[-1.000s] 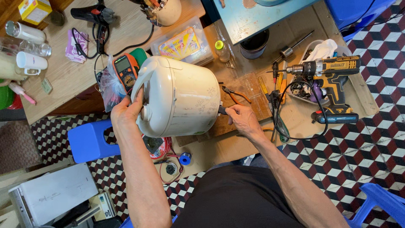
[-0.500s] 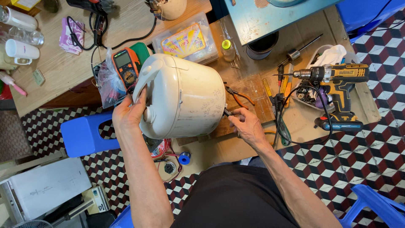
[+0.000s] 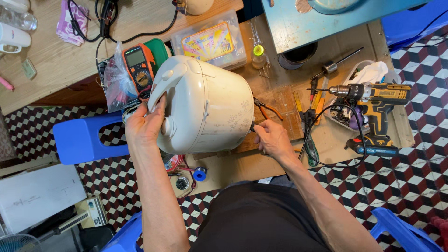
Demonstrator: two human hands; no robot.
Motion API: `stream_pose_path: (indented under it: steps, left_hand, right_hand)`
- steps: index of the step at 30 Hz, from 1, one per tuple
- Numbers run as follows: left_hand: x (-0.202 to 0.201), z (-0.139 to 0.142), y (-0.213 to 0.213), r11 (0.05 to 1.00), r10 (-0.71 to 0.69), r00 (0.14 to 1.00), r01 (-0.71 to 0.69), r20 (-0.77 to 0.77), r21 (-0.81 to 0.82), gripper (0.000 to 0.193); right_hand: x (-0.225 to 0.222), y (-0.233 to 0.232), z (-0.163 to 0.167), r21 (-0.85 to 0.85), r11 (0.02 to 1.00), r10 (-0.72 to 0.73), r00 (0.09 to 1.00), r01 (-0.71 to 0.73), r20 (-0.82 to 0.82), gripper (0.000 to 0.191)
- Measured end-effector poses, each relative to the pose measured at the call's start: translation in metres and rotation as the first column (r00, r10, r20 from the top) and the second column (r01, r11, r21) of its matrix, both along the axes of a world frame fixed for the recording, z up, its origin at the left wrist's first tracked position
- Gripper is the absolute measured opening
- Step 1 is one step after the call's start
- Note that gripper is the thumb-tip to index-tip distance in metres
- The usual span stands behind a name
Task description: The person opens a rice cooker, removes the inner pot, and places it back inside. They close the lid, plug in the power cord, and press the control buttons. They then unplug the cooker, open the lid, and remove the inner pot again.
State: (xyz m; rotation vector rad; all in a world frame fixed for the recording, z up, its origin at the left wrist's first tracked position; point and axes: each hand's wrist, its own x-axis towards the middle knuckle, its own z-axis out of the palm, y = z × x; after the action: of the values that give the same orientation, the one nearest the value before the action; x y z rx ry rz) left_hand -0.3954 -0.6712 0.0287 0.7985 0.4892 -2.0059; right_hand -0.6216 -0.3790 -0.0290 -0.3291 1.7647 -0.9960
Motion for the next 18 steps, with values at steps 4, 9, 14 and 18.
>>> stream_pose_path:
  steps: [4,9,14,18]
  left_hand:
    - [-0.006,0.002,0.002,1.000,0.024,0.998,-0.024,-0.051,-0.005,0.041]
    - [-0.010,0.010,0.004,0.997,0.069,0.995,-0.067,-0.069,0.037,0.046]
    - [-0.006,0.012,0.007,0.999,0.034,0.995,-0.031,-0.090,0.034,0.046]
    - [-0.001,0.009,0.008,0.996,0.071,0.993,-0.066,-0.092,0.053,0.047]
  right_hand:
    - [-0.005,-0.009,0.007,0.070,0.995,0.078,0.996,-0.074,-0.045,0.037]
    - [-0.020,-0.010,0.007,0.099,0.963,0.264,0.953,-0.251,-0.146,0.037]
    - [-0.025,-0.019,0.002,0.068,0.956,0.292,0.944,-0.285,-0.153,0.039]
    - [-0.003,-0.018,0.010,0.057,0.991,0.126,0.985,-0.120,-0.120,0.038]
